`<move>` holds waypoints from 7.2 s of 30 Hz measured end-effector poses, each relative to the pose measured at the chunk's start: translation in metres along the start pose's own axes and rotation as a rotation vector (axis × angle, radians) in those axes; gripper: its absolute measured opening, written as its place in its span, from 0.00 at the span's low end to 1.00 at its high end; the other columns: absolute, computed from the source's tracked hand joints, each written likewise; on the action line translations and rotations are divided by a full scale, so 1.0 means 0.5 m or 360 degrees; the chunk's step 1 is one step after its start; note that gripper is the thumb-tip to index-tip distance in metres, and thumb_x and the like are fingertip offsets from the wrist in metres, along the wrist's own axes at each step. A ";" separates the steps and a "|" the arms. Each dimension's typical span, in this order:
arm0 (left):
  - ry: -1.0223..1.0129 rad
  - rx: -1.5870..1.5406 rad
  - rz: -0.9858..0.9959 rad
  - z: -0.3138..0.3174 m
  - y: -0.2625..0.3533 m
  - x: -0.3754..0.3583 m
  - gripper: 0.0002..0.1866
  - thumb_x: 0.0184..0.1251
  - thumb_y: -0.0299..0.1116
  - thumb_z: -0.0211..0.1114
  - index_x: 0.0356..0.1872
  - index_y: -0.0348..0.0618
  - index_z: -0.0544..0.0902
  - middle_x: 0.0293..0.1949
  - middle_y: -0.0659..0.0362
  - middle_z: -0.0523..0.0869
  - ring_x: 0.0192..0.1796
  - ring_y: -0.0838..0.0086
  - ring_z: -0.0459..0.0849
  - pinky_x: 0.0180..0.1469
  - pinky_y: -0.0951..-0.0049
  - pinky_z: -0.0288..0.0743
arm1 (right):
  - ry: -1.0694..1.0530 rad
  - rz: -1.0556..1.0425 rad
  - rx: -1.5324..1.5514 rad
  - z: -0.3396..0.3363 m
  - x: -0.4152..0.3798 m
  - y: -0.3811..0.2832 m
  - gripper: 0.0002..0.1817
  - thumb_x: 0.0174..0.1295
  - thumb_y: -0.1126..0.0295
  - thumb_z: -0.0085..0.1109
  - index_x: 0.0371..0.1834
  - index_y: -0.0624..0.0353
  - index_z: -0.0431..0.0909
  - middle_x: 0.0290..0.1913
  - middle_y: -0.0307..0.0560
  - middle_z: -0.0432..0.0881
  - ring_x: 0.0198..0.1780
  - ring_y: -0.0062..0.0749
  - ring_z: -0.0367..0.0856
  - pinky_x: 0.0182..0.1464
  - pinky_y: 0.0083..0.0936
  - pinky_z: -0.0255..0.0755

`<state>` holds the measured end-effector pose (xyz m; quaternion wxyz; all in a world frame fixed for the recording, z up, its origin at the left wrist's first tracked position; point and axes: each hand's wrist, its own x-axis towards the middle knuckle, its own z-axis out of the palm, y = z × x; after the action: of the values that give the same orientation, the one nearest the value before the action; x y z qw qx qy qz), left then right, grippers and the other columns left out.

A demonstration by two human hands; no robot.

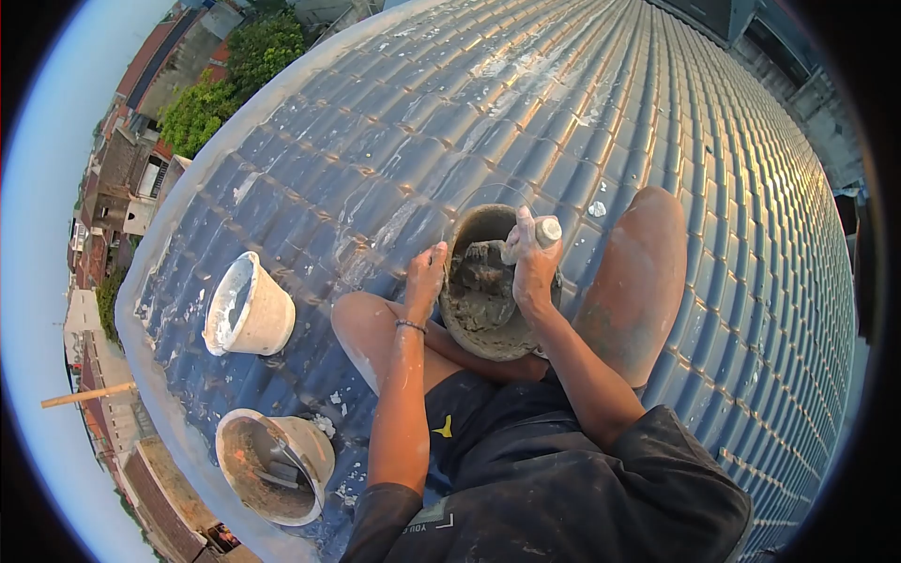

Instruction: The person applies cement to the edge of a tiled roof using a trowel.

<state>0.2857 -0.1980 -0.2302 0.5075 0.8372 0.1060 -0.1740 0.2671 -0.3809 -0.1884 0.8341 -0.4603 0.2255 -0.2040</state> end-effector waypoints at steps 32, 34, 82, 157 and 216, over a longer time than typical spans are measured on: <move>0.0155 -0.0011 -0.0065 0.014 -0.024 -0.009 0.32 0.82 0.56 0.51 0.55 0.30 0.82 0.38 0.56 0.82 0.43 0.70 0.73 0.54 0.66 0.71 | -0.0024 0.0253 0.0136 -0.022 0.072 0.131 0.08 0.67 0.69 0.58 0.29 0.58 0.76 0.23 0.38 0.74 0.26 0.23 0.72 0.35 0.25 0.68; 0.0221 -0.0006 0.0010 0.018 -0.041 0.000 0.32 0.82 0.56 0.51 0.55 0.30 0.82 0.37 0.57 0.81 0.42 0.71 0.73 0.53 0.67 0.71 | -0.0060 0.0233 0.0274 -0.020 0.075 0.119 0.08 0.67 0.70 0.57 0.29 0.57 0.75 0.23 0.37 0.73 0.26 0.23 0.71 0.34 0.25 0.68; 0.0105 0.0218 -0.0003 0.000 0.006 -0.014 0.33 0.80 0.59 0.52 0.49 0.31 0.84 0.35 0.60 0.83 0.40 0.75 0.74 0.50 0.68 0.73 | 0.0312 0.0269 0.0188 -0.047 0.050 0.029 0.18 0.70 0.54 0.66 0.28 0.53 0.75 0.22 0.34 0.74 0.24 0.18 0.72 0.28 0.20 0.68; -0.0053 -0.0527 -0.0112 -0.008 -0.017 -0.053 0.35 0.79 0.55 0.58 0.65 0.27 0.77 0.59 0.51 0.83 0.60 0.72 0.79 0.65 0.72 0.69 | -0.0637 0.0370 -0.0076 -0.065 -0.040 0.000 0.07 0.63 0.76 0.59 0.29 0.56 0.72 0.30 0.35 0.75 0.32 0.19 0.72 0.39 0.22 0.69; -0.0017 -0.0845 -0.0006 -0.052 -0.065 -0.141 0.25 0.83 0.37 0.54 0.74 0.33 0.70 0.75 0.52 0.69 0.79 0.68 0.61 0.80 0.68 0.49 | -0.2299 0.0307 -0.0431 -0.031 -0.054 -0.015 0.08 0.52 0.73 0.65 0.26 0.59 0.73 0.25 0.37 0.75 0.29 0.23 0.71 0.36 0.28 0.67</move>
<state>0.2142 -0.1601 -0.2172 0.7096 0.6737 0.1466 -0.1455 0.2355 -0.3804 -0.1839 0.7249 -0.5568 -0.3167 0.2534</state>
